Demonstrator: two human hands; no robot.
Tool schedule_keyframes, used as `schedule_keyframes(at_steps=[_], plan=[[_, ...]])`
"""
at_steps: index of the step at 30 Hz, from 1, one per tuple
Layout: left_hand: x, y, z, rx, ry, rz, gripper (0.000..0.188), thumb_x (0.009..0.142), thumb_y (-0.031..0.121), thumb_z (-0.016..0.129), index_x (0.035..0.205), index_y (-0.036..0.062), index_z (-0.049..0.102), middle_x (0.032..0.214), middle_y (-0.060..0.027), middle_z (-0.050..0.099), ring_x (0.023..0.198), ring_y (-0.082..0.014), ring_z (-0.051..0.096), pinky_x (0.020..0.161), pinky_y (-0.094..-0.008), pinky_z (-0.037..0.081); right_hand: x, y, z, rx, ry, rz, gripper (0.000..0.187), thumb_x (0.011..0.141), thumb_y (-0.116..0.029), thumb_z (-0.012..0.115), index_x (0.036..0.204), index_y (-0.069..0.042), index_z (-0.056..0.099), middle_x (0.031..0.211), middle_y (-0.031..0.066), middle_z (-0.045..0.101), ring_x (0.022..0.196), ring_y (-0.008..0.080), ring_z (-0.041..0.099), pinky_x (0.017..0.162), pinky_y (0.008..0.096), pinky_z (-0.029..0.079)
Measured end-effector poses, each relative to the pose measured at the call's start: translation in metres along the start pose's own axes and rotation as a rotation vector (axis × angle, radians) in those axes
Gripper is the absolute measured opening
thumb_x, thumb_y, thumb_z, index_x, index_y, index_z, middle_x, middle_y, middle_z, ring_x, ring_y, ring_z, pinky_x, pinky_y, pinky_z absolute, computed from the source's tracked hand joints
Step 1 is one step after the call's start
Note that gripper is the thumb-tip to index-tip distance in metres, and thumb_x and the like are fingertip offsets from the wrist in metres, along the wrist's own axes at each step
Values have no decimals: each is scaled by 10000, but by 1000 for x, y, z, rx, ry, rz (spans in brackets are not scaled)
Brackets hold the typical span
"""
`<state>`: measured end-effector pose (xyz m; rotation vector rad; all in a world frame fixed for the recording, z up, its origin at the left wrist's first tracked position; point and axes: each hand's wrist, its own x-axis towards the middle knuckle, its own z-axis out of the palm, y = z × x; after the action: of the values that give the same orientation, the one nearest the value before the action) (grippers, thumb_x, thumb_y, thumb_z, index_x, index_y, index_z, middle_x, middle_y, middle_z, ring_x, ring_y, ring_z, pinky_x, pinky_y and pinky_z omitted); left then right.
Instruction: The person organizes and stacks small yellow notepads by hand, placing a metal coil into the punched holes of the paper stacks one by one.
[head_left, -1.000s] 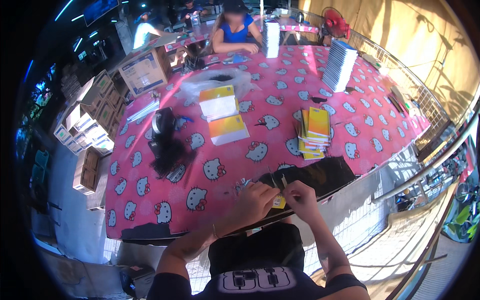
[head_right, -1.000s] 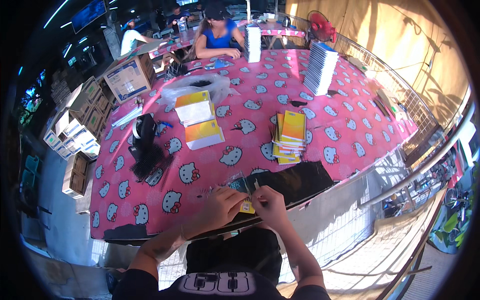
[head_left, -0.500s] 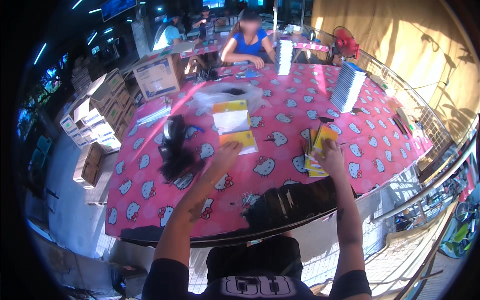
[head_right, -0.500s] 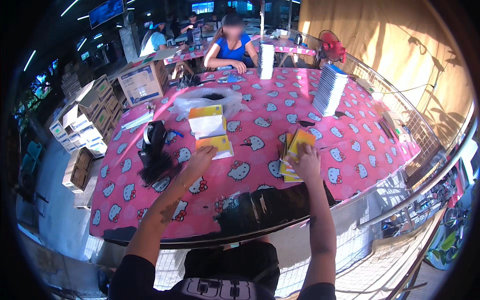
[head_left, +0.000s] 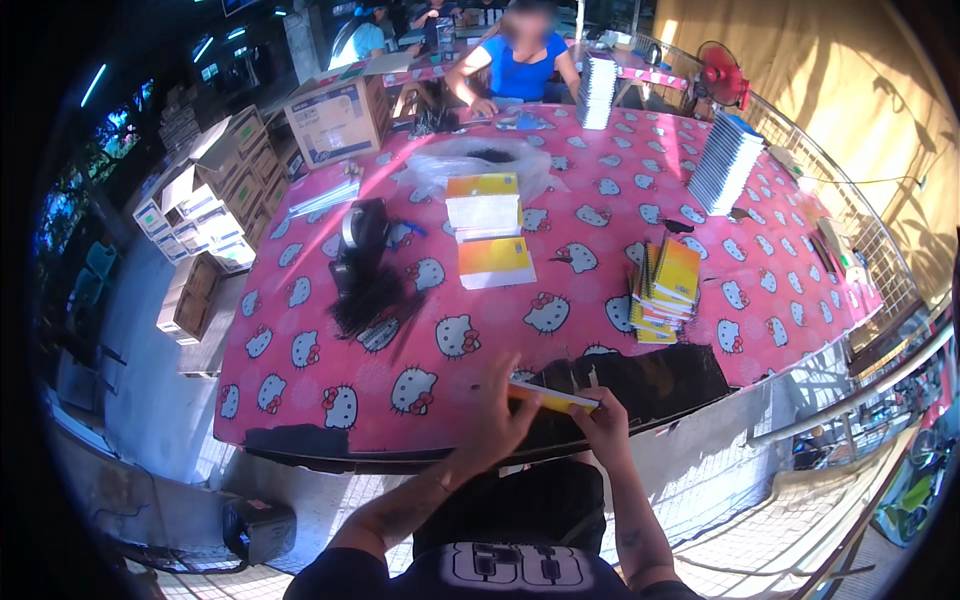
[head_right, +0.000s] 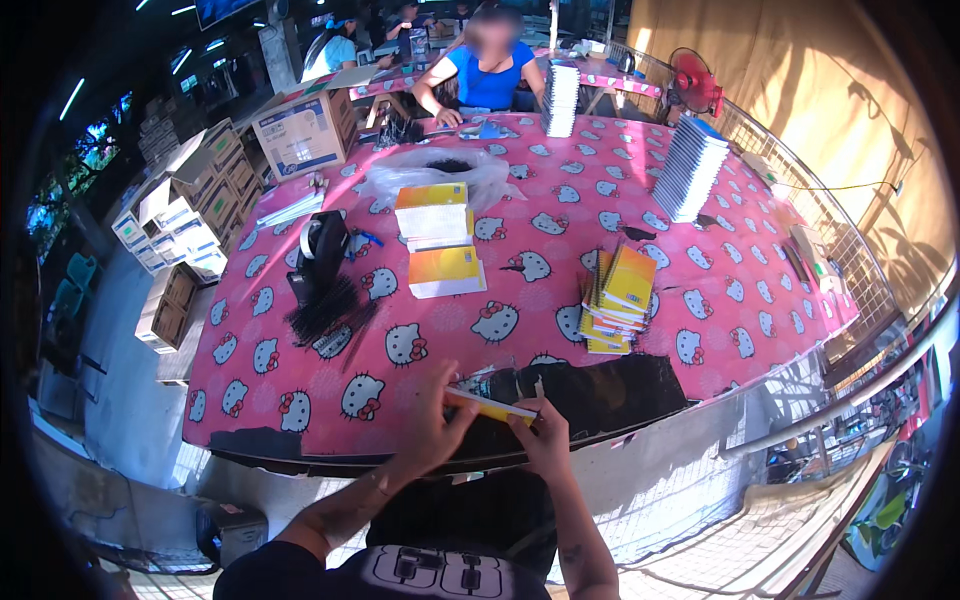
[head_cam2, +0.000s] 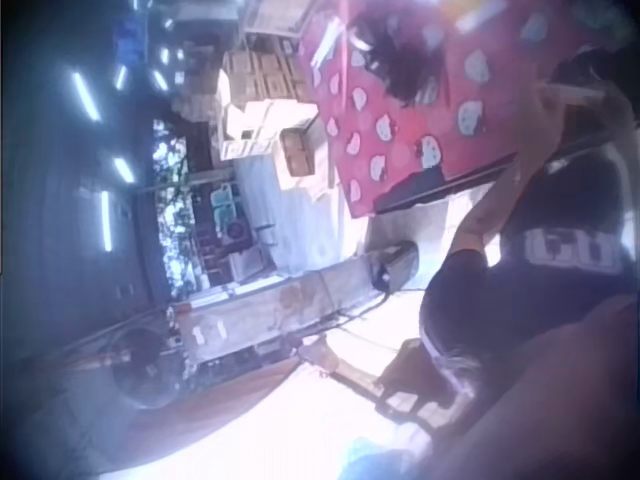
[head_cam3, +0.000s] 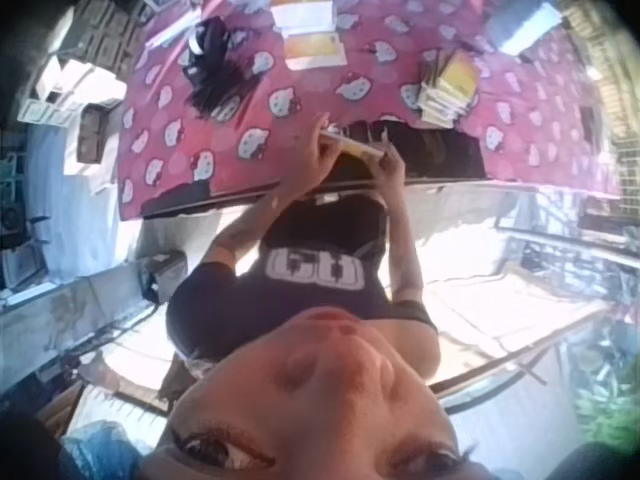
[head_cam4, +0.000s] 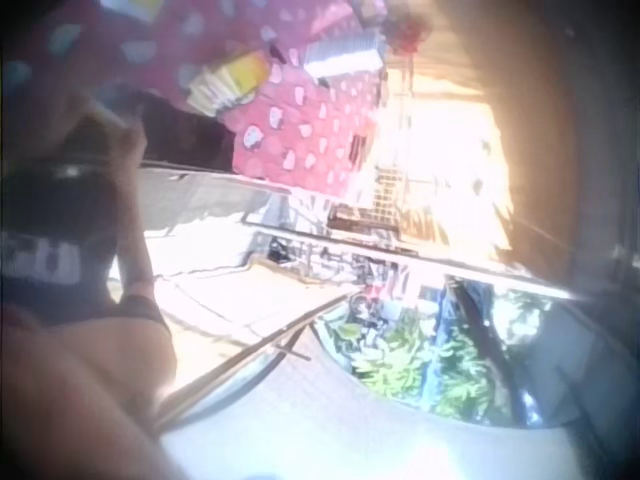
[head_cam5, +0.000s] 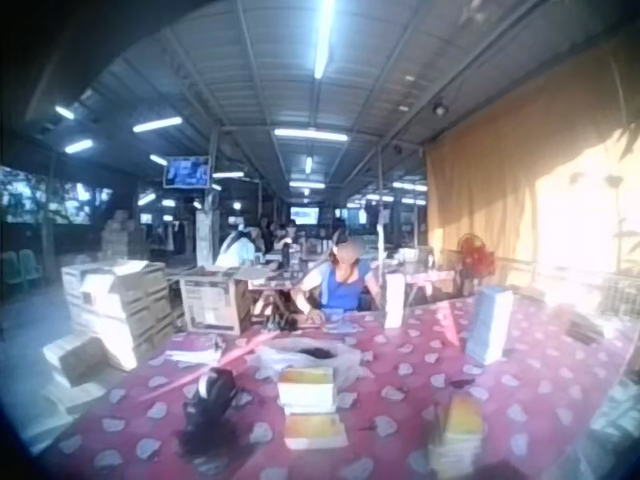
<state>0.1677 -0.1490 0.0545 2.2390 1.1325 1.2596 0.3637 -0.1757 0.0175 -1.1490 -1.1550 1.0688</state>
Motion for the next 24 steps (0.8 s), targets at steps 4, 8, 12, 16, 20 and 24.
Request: schedule_keyframes(at_steps=[4, 8, 12, 16, 20, 24], plan=[[1, 6, 1, -98, -74, -12, 551, 974, 189, 628, 1452, -13, 442, 1394, -277, 487, 1286, -441, 473, 1081, -519, 381, -2, -14, -2, -74, -75, -53, 197, 914, -13, 704, 1103, 10, 653, 1070, 88, 705, 970, 130, 653, 896, 294, 512], [47, -103, -49, 367, 254, -209, 391, 932, 191, 629, 1253, -24, 564, 1101, -249, 610, 1041, -447, 593, 905, -546, 493, -4, -22, -18, -159, -61, -57, 258, 938, -49, 682, 1188, 12, 690, 1071, 93, 727, 1002, 118, 642, 906, 266, 493], [48, -192, -101, 758, 123, -216, 233, 902, 152, 651, 1071, 1, 596, 1020, -200, 622, 946, -401, 624, 800, -485, 528, 1, -20, -7, -88, -132, 20, 263, 932, -38, 682, 1189, 16, 701, 1081, 92, 732, 1007, 126, 650, 918, 272, 495], [51, -182, -92, 768, 212, -53, 146, 918, 123, 645, 1016, 27, 596, 1031, -182, 636, 917, -381, 641, 762, -452, 549, 3, -19, -8, -105, -140, -32, 263, 929, -37, 680, 1187, 11, 702, 1081, 79, 734, 1000, 120, 652, 909, 266, 499], [50, -113, -82, 415, 151, -143, 180, 938, 97, 631, 1100, 21, 608, 1036, -173, 651, 893, -371, 663, 747, -439, 558, 6, -17, -8, -217, -144, -12, 267, 923, -27, 677, 1188, -1, 704, 1079, 62, 735, 981, 93, 644, 886, 249, 503], [19, -37, -64, -1, -44, -9, 217, 951, 119, 653, 1142, 16, 667, 988, -156, 673, 813, -301, 686, 701, -358, 563, 5, -22, -6, -214, -162, -9, 269, 924, -25, 676, 1191, -5, 703, 1074, 60, 735, 966, 87, 642, 872, 244, 505]])
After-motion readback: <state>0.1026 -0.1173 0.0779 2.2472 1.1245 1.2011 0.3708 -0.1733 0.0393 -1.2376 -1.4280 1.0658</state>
